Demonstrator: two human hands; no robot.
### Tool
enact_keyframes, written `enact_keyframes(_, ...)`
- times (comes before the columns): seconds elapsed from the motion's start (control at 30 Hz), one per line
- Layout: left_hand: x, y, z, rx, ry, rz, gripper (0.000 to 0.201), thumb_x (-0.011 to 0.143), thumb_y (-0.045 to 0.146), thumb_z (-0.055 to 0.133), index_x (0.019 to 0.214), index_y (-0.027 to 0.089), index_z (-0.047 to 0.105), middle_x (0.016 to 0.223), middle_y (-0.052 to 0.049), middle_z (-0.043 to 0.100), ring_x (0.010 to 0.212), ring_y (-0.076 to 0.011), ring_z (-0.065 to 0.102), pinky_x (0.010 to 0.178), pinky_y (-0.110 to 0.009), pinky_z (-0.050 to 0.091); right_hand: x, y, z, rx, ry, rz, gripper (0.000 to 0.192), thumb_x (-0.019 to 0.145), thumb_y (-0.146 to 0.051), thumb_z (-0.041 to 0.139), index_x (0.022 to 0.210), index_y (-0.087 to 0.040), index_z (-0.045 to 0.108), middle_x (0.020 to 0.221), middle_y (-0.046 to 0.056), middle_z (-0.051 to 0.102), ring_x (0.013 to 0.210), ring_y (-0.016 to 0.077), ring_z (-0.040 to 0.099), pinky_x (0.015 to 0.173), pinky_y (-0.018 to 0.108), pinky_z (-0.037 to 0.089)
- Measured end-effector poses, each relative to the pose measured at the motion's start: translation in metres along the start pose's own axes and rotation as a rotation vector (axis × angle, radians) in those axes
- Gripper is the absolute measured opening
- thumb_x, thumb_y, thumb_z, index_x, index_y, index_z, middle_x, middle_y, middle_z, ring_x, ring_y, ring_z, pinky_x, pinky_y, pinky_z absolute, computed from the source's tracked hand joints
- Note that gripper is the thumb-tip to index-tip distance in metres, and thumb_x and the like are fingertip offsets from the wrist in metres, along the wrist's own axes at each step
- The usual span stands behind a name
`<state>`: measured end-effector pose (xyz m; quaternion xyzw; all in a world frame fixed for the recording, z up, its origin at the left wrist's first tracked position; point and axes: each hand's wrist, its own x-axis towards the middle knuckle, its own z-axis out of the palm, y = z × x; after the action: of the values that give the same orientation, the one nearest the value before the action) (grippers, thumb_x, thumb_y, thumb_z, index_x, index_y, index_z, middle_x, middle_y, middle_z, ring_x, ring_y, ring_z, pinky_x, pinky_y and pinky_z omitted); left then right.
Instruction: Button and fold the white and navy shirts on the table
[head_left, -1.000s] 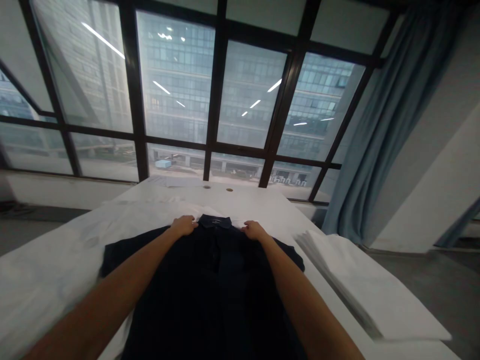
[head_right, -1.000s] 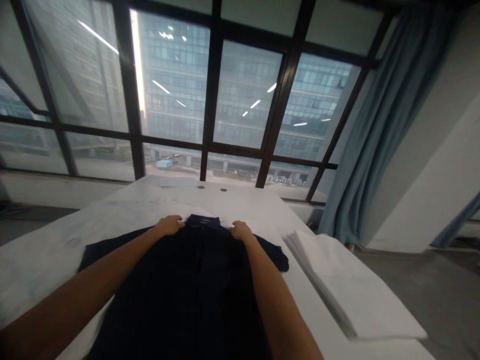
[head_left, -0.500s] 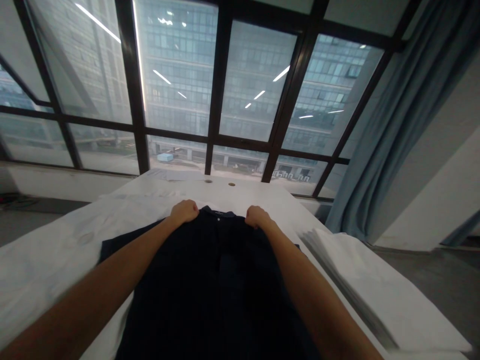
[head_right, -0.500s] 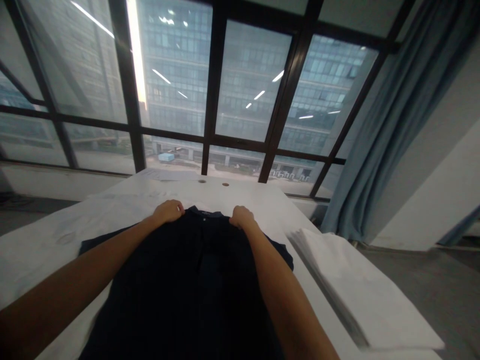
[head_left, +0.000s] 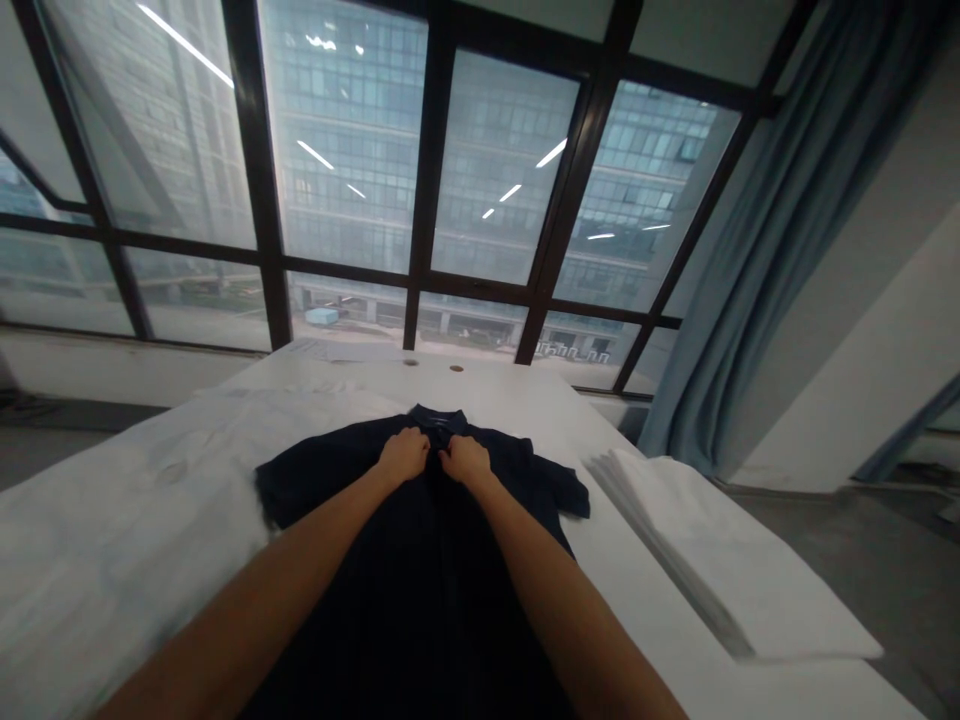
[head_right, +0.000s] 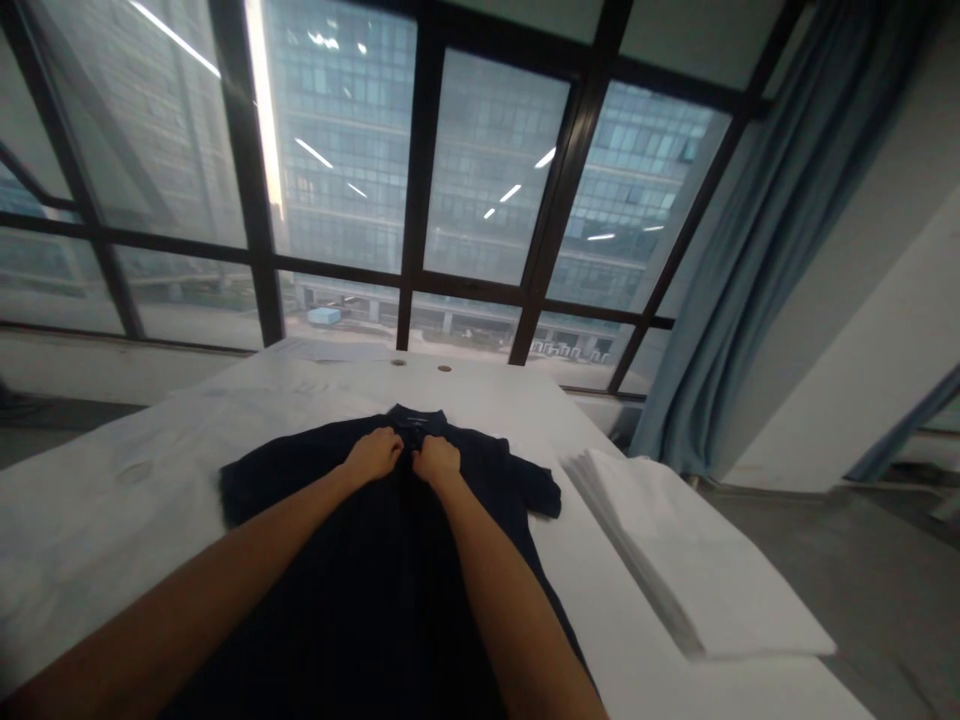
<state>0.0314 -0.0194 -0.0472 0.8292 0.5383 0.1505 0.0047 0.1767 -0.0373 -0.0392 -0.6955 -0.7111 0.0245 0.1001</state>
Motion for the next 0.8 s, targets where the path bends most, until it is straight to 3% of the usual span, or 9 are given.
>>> enact_keyframes(0.1, 0.012, 0.008, 0.002, -0.01, 0.005, -0.023, 0.026, 0.088, 0.024, 0.046, 0.091, 0.019, 0.071, 0.106, -0.013, 0.065, 0.101, -0.0262, 0.061, 0.084, -0.036, 0.049, 0.009, -0.001, 0.005, 0.037, 0.012, 0.036, 0.035, 0.083, -0.037, 0.057, 0.107, -0.013, 0.063, 0.107, 0.018, 0.067, 0.097, 0.0287, 0.065, 0.079, 0.036, 0.05)
enact_keyframes(0.3, 0.031, 0.014, 0.012, -0.089, -0.057, -0.15, 0.019, 0.081, 0.027, 0.056, 0.085, 0.017, 0.072, 0.096, -0.015, 0.07, 0.089, -0.0268, 0.066, 0.078, -0.035, 0.05, 0.02, 0.012, 0.014, 0.251, 0.077, 0.066, 0.022, 0.08, -0.029, 0.055, 0.091, -0.016, 0.069, 0.097, 0.014, 0.071, 0.093, 0.0252, 0.066, 0.077, 0.032, 0.049)
enact_keyframes(0.6, 0.036, 0.002, 0.041, -0.325, -0.049, -0.198, 0.022, 0.079, 0.026, 0.054, 0.069, 0.016, 0.07, 0.078, -0.011, 0.071, 0.076, -0.0223, 0.066, 0.07, -0.028, 0.047, 0.024, 0.027, 0.054, 0.691, 0.258, -0.035, 0.018, 0.076, -0.02, 0.053, 0.086, -0.017, 0.068, 0.082, 0.004, 0.071, 0.076, 0.0164, 0.064, 0.073, 0.026, 0.05)
enact_keyframes(0.8, 0.022, -0.012, 0.06, -0.538, 0.083, -0.116, 0.029, 0.088, 0.03, 0.044, 0.091, 0.015, 0.069, 0.091, -0.007, 0.071, 0.083, -0.0174, 0.065, 0.072, -0.024, 0.048, 0.014, 0.03, 0.068, 0.957, 0.281, -0.177, 0.021, 0.08, -0.032, 0.051, 0.087, -0.018, 0.064, 0.073, 0.0, 0.064, 0.059, 0.0128, 0.057, 0.053, 0.023, 0.049)
